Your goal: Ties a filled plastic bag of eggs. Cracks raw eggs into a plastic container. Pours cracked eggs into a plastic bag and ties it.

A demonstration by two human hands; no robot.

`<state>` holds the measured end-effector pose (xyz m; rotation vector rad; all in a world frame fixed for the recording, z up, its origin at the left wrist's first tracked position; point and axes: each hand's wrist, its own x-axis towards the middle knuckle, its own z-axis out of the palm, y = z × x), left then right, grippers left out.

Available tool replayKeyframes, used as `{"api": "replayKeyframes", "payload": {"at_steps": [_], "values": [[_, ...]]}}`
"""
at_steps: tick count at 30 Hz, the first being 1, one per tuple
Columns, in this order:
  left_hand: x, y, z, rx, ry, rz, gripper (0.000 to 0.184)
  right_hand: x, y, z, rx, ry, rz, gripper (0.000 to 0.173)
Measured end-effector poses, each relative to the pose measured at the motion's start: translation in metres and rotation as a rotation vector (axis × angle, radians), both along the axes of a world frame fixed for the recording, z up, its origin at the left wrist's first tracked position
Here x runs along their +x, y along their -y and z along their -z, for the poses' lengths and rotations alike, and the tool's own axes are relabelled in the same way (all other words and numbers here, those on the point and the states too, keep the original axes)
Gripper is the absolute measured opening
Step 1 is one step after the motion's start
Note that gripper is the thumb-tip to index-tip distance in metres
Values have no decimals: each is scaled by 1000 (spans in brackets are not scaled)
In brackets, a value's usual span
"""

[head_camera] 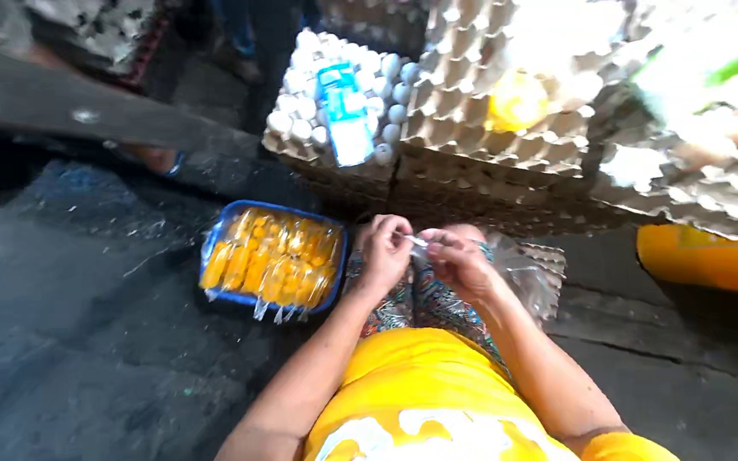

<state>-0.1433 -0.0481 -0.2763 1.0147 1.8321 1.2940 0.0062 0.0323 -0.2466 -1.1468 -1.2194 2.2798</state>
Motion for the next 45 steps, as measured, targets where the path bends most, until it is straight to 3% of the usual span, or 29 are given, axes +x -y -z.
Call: {"api": "replayKeyframes", "payload": {"at_steps": [2,6,11,14,17,20,22,29,34,39,42,45], "values": [[2,0,-7,-56,204,13,27,0,1,-4,68,100,-42,30],[14,-6,-17,8,642,-67,27,0,-2,-6,116,195,-26,27],[15,-8,-12,85,772,48,26,6,-7,-1,160,150,73,20],[20,-8,-7,80,610,135,23,12,-11,7,434,246,62,19],[24,-10,-4,26,128,136,8,8,-7,11,916,438,-37,25],[21,-14,-9,-5,-318,96,15,1,-4,9,1096,504,-155,21],[18,-15,-12,19,-458,92,18,-1,-8,6,1141,486,-174,19],[5,-29,-45,99,-514,136,21,-3,-44,-23,1190,409,-176,20],[-17,-53,-92,138,-498,153,22,-2,-72,-51,1313,251,-34,24],[-55,-75,-131,206,-636,40,22,9,-103,-57,1333,281,376,69],[-72,-92,-148,196,-714,7,22,-2,-122,-46,1326,379,410,92],[-80,-113,-155,154,-782,98,28,-22,-130,-39,1298,437,486,106]]}}
